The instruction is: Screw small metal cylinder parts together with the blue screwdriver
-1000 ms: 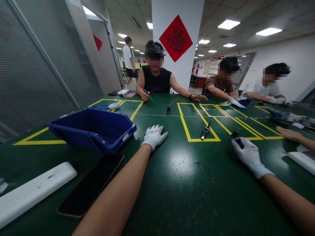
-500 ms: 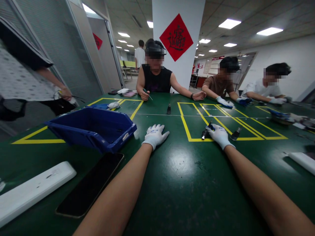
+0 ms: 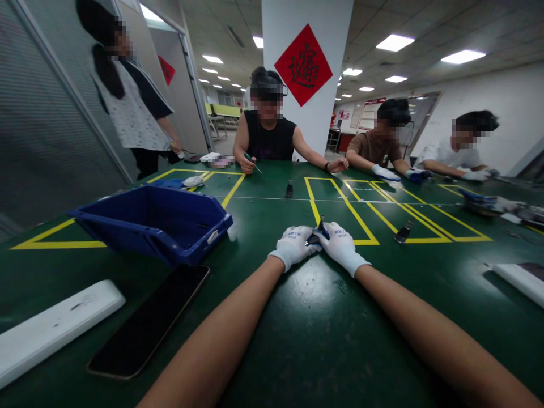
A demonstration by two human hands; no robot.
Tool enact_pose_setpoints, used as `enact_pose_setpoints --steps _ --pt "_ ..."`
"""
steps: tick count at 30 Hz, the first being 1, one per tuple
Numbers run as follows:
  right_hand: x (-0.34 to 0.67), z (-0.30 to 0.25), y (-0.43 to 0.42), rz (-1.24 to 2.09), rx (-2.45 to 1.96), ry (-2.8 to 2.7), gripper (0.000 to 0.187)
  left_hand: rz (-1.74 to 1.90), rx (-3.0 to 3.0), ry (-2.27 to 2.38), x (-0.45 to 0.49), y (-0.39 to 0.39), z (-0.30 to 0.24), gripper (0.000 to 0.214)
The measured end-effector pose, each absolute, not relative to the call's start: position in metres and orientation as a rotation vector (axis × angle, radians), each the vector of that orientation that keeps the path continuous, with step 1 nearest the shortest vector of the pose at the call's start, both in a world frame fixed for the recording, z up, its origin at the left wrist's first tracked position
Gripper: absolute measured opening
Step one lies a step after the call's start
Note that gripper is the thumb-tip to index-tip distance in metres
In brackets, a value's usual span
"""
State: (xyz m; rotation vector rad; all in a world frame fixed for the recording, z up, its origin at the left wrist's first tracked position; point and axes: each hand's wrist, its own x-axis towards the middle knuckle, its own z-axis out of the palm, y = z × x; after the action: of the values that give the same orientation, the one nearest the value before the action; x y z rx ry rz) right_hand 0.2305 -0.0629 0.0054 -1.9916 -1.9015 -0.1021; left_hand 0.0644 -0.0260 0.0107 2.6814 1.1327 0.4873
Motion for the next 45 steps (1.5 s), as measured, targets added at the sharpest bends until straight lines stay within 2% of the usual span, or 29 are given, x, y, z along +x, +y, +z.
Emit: enact_pose_setpoints --steps 3,9,13,16,22,27,32,37,40,45 --pt "0.229 0.008 -0.066 -0.087 -1.991 -1.879 0.044 0.512 2.627 1.185 0.052 -0.018 0.011 0.045" --pt "0.233 0.012 -0.073 -0.061 -1.922 -1.966 0.046 0.785 2.332 1.267 0.032 0.001 0.008 0.044" --pt "0.208 0.014 -0.084 -0.024 -1.813 -2.139 0.048 1.12 1.764 0.989 0.023 0.019 0.008 0.045" --pt "0.184 0.016 -0.095 0.025 -1.654 -2.302 0.052 1.234 1.232 0.836 0.014 0.032 0.014 0.05" --pt "0.176 0.017 -0.103 0.115 -1.465 -2.283 0.063 1.151 0.792 0.709 -0.007 0.032 0.029 0.052" --pt "0.199 0.011 -0.086 0.018 -1.618 -1.924 0.049 1.115 0.62 0.505 -0.011 0.029 0.029 0.044" --pt "0.233 0.002 -0.057 -0.095 -1.932 -1.65 0.05 1.156 0.54 0.5 -0.011 0.037 0.021 0.036" --pt "0.257 -0.004 -0.042 -0.066 -1.791 -1.536 0.049 1.224 0.496 0.632 -0.01 0.04 0.017 0.027" --pt "0.242 -0.003 -0.051 0.131 -1.515 -1.5 0.046 1.237 0.495 0.646 -0.009 0.041 0.016 0.027" --pt "0.19 0.004 -0.079 0.772 -1.255 -1.221 0.047 1.245 0.5 0.657 -0.011 0.045 0.013 0.033"
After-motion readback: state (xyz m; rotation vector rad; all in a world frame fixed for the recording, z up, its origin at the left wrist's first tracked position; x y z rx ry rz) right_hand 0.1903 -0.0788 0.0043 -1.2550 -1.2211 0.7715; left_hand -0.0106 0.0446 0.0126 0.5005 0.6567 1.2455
